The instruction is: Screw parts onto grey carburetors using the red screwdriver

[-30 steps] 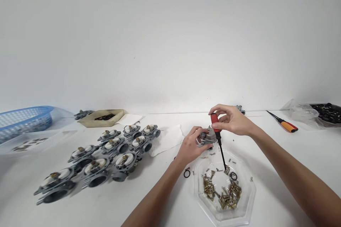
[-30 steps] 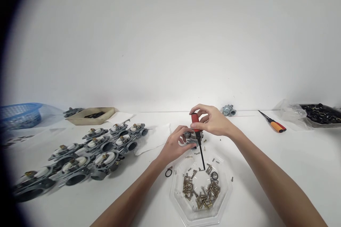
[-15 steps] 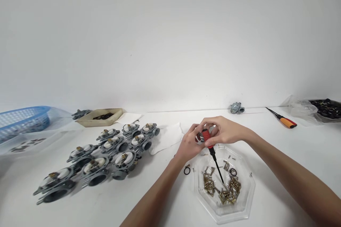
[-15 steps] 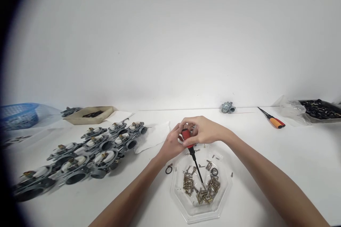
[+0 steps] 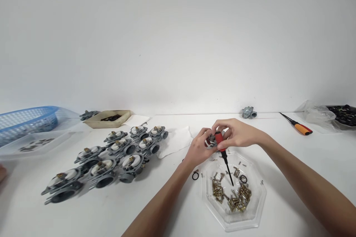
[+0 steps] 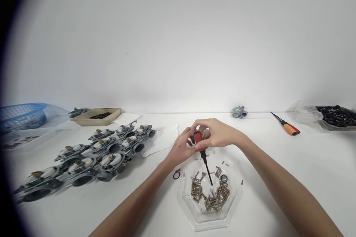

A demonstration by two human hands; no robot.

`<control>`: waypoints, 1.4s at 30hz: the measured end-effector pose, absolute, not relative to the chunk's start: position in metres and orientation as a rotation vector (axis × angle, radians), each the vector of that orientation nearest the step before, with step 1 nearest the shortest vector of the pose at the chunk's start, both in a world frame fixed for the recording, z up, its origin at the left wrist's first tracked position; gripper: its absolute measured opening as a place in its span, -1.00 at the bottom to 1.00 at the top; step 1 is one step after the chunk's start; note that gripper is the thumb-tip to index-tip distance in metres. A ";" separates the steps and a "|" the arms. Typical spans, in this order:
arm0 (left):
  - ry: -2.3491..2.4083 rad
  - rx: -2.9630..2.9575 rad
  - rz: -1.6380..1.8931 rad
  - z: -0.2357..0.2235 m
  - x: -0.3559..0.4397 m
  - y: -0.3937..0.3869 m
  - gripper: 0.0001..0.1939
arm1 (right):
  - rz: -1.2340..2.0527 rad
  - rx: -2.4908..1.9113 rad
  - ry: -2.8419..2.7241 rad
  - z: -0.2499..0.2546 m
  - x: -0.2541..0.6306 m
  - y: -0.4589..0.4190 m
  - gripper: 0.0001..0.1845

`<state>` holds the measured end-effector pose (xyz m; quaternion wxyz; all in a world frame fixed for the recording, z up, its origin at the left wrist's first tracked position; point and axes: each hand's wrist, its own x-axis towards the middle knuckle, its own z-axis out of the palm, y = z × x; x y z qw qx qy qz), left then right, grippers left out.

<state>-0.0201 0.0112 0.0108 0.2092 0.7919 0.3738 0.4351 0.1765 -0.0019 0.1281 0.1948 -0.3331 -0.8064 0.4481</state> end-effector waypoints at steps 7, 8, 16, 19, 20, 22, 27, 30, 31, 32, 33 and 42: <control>1.024 2.217 1.215 0.011 -0.021 0.011 -0.66 | 1.300 -0.899 -2.246 0.129 0.179 0.000 -0.63; 1.014 2.219 1.212 0.012 -0.021 0.011 -0.64 | 1.294 -0.903 -2.223 0.133 0.183 0.000 -0.63; 1.025 2.230 1.198 0.013 -0.022 0.010 -0.60 | 1.055 -0.912 -2.070 0.157 0.215 -0.001 -0.63; 1.028 2.238 1.186 0.013 -0.022 0.010 -0.60 | 0.946 -0.892 -1.940 0.164 0.230 0.000 -0.59; 1.028 2.233 1.177 0.012 -0.023 0.010 -0.60 | 0.905 -0.896 -1.895 0.165 0.234 0.001 -0.58; 1.024 2.221 1.161 0.012 -0.023 0.011 -0.60 | 0.828 -0.919 -1.823 0.166 0.240 0.003 -0.55; 1.026 2.215 1.159 0.012 -0.024 0.011 -0.61 | 0.715 -0.948 -1.757 0.159 0.241 0.014 -0.51; 1.029 2.206 1.159 0.013 -0.024 0.011 -0.62 | 0.684 -0.949 -1.731 0.153 0.237 0.019 -0.51; 1.026 2.200 1.159 0.013 -0.024 0.010 -0.62 | 0.682 -0.952 -1.722 0.152 0.236 0.020 -0.51; 1.021 2.192 1.157 0.014 -0.023 0.010 -0.62 | 0.684 -0.957 -1.716 0.151 0.235 0.021 -0.50; 1.016 2.183 1.155 0.014 -0.023 0.010 -0.62 | 0.686 -0.963 -1.711 0.150 0.235 0.022 -0.50; 0.999 2.166 1.157 0.013 -0.023 0.011 -0.62 | 0.744 -0.969 -1.690 0.145 0.234 0.026 -0.46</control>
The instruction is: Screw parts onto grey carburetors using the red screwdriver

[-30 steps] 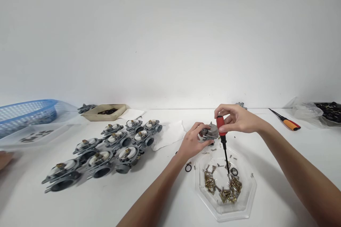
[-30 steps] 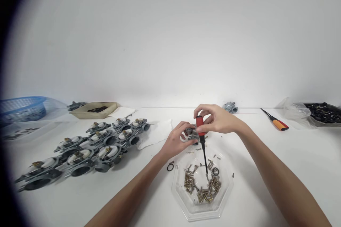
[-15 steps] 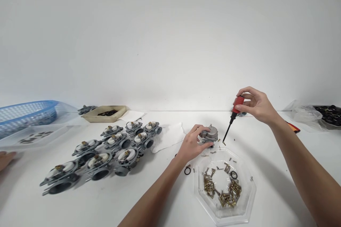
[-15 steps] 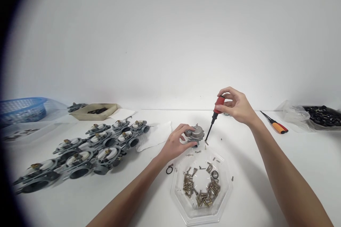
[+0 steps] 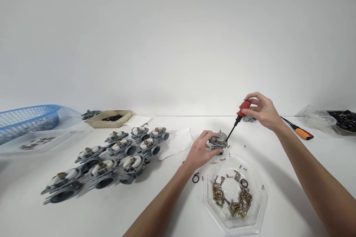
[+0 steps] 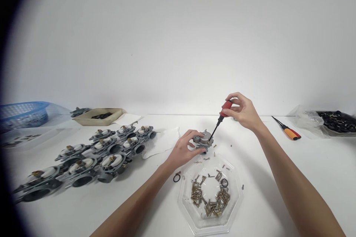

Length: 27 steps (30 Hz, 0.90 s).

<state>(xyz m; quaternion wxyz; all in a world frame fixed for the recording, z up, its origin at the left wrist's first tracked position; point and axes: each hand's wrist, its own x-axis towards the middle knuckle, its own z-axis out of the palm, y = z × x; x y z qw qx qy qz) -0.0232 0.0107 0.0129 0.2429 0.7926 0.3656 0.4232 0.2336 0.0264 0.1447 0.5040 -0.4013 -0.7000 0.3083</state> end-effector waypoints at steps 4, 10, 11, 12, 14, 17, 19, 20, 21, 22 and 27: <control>1.002 2.166 1.157 0.012 -0.023 0.011 -0.62 | 0.768 -0.965 -1.686 0.144 0.231 0.027 -0.47; 1.004 2.156 1.147 0.012 -0.023 0.011 -0.62 | 0.770 -0.978 -1.685 0.143 0.233 0.027 -0.46; 1.006 2.153 1.147 0.012 -0.023 0.011 -0.62 | 0.771 -0.977 -1.686 0.143 0.234 0.028 -0.47; 1.008 2.150 1.149 0.012 -0.023 0.010 -0.62 | 0.772 -0.977 -1.688 0.143 0.234 0.028 -0.47; 1.009 2.148 1.150 0.013 -0.023 0.010 -0.62 | 0.771 -0.981 -1.690 0.143 0.235 0.028 -0.48; 1.013 2.151 1.147 0.013 -0.024 0.010 -0.61 | 0.781 -0.984 -1.693 0.142 0.236 0.029 -0.49; 1.012 2.153 1.144 0.014 -0.024 0.009 -0.61 | 0.798 -0.983 -1.695 0.142 0.235 0.029 -0.49; 1.009 2.152 1.146 0.014 -0.024 0.009 -0.61 | 0.804 -0.982 -1.697 0.141 0.235 0.029 -0.49; 1.008 2.151 1.146 0.014 -0.024 0.009 -0.61 | 0.807 -0.982 -1.698 0.141 0.235 0.030 -0.48; 1.008 2.149 1.145 0.015 -0.023 0.009 -0.62 | 0.808 -0.981 -1.698 0.141 0.235 0.030 -0.49; 1.010 2.148 1.146 0.015 -0.024 0.008 -0.62 | 0.801 -0.983 -1.691 0.140 0.236 0.031 -0.48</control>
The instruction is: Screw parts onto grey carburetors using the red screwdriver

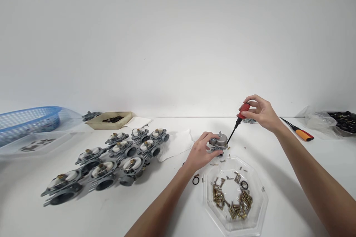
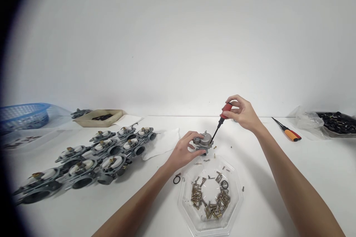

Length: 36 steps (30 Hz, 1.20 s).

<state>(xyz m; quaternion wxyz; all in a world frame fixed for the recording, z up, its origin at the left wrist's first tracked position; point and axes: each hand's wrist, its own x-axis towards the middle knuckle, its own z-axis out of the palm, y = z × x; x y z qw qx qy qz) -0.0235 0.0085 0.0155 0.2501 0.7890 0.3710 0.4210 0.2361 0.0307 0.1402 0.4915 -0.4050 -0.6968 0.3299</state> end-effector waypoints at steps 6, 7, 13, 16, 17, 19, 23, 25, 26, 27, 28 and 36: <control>1.010 2.147 1.154 0.016 -0.023 0.008 -0.62 | 0.826 -0.957 -1.694 0.140 0.233 0.030 -0.49; 1.011 2.142 1.152 0.016 -0.023 0.008 -0.62 | 0.833 -0.952 -1.697 0.139 0.232 0.030 -0.50; 1.008 2.138 1.143 0.017 -0.023 0.008 -0.62 | 0.875 -0.952 -1.716 0.134 0.227 0.032 -0.52; 1.005 2.136 1.140 0.017 -0.023 0.008 -0.62 | 0.899 -0.951 -1.735 0.132 0.225 0.033 -0.53; 1.007 2.135 1.140 0.017 -0.023 0.008 -0.62 | 0.909 -0.952 -1.745 0.131 0.225 0.033 -0.54; 1.009 2.135 1.142 0.016 -0.022 0.008 -0.62 | 0.926 -0.955 -1.759 0.131 0.225 0.033 -0.55; 1.003 2.146 1.146 0.015 -0.023 0.008 -0.62 | 0.906 -0.954 -1.733 0.136 0.231 0.032 -0.51; 1.001 2.161 1.140 0.015 -0.023 0.008 -0.62 | 0.864 -0.939 -1.687 0.140 0.237 0.031 -0.49; 1.004 2.172 1.139 0.015 -0.023 0.007 -0.62 | 0.837 -0.928 -1.659 0.142 0.240 0.031 -0.49; 1.011 2.185 1.141 0.015 -0.023 0.006 -0.62 | 0.806 -0.918 -1.629 0.143 0.243 0.031 -0.49; 1.022 2.201 1.148 0.015 -0.024 0.006 -0.61 | 0.774 -0.909 -1.599 0.144 0.245 0.031 -0.49; 1.071 2.277 1.222 0.008 -0.028 0.012 -0.48 | 0.557 -0.871 -1.479 0.142 0.238 0.032 -0.52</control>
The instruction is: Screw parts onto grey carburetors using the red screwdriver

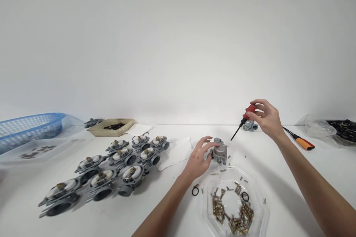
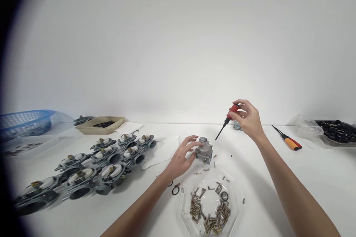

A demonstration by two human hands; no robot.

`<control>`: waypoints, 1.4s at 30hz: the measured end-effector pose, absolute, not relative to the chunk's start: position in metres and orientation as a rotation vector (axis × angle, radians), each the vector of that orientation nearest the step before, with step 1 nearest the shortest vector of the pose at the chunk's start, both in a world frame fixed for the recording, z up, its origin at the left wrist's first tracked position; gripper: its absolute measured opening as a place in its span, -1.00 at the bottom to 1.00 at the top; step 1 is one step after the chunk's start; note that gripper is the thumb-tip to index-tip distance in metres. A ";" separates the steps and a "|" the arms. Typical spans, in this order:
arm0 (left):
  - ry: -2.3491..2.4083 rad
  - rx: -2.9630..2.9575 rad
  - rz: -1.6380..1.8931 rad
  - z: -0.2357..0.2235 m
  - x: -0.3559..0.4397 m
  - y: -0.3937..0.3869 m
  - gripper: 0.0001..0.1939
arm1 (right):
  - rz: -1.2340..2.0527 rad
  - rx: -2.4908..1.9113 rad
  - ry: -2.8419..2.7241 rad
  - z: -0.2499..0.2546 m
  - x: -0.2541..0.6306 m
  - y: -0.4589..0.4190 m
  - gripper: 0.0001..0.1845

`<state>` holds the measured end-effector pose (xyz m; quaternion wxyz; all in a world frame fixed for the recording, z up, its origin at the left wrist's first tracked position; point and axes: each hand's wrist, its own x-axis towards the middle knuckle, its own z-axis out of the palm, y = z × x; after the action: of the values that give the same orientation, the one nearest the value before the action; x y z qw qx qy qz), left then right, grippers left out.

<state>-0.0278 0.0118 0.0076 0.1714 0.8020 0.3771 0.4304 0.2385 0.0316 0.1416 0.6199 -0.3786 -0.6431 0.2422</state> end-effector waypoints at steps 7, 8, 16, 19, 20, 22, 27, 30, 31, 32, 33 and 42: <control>1.053 2.263 1.178 0.001 -0.028 0.017 -0.41 | 0.595 -0.888 -1.528 0.135 0.230 0.032 -0.54; 1.039 2.254 1.164 0.001 -0.028 0.017 -0.41 | 0.609 -0.886 -1.539 0.134 0.229 0.031 -0.55; 0.963 2.226 1.125 0.006 -0.027 0.014 -0.35 | 0.650 -0.839 -1.617 0.134 0.216 0.023 -0.59; 0.960 2.223 1.133 0.007 -0.027 0.014 -0.35 | 0.677 -0.843 -1.653 0.132 0.210 0.020 -0.61; 0.961 2.223 1.135 0.006 -0.027 0.014 -0.35 | 0.686 -0.836 -1.662 0.131 0.208 0.019 -0.62; 0.961 2.224 1.139 0.006 -0.027 0.014 -0.35 | 0.697 -0.816 -1.674 0.130 0.205 0.018 -0.63; 0.964 2.233 1.147 0.005 -0.027 0.014 -0.36 | 0.685 -0.801 -1.696 0.129 0.201 0.016 -0.66; 0.964 2.237 1.165 0.004 -0.027 0.014 -0.37 | 0.678 -0.815 -1.707 0.129 0.199 0.016 -0.64; 0.965 2.238 1.170 0.004 -0.027 0.014 -0.36 | 0.676 -0.818 -1.712 0.129 0.199 0.016 -0.63; 0.966 2.239 1.174 0.004 -0.027 0.014 -0.36 | 0.675 -0.817 -1.716 0.129 0.199 0.015 -0.63; 0.968 2.240 1.175 0.004 -0.027 0.014 -0.35 | 0.675 -0.814 -1.719 0.129 0.198 0.015 -0.64; 1.062 2.238 1.113 0.016 -0.025 0.006 -0.38 | 0.529 -0.815 -1.765 0.130 0.192 0.012 -0.72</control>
<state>-0.0255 0.0059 0.0162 0.2117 0.8055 0.3821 0.4005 0.1924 0.0117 0.1303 0.5342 -0.3422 -0.7405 0.2219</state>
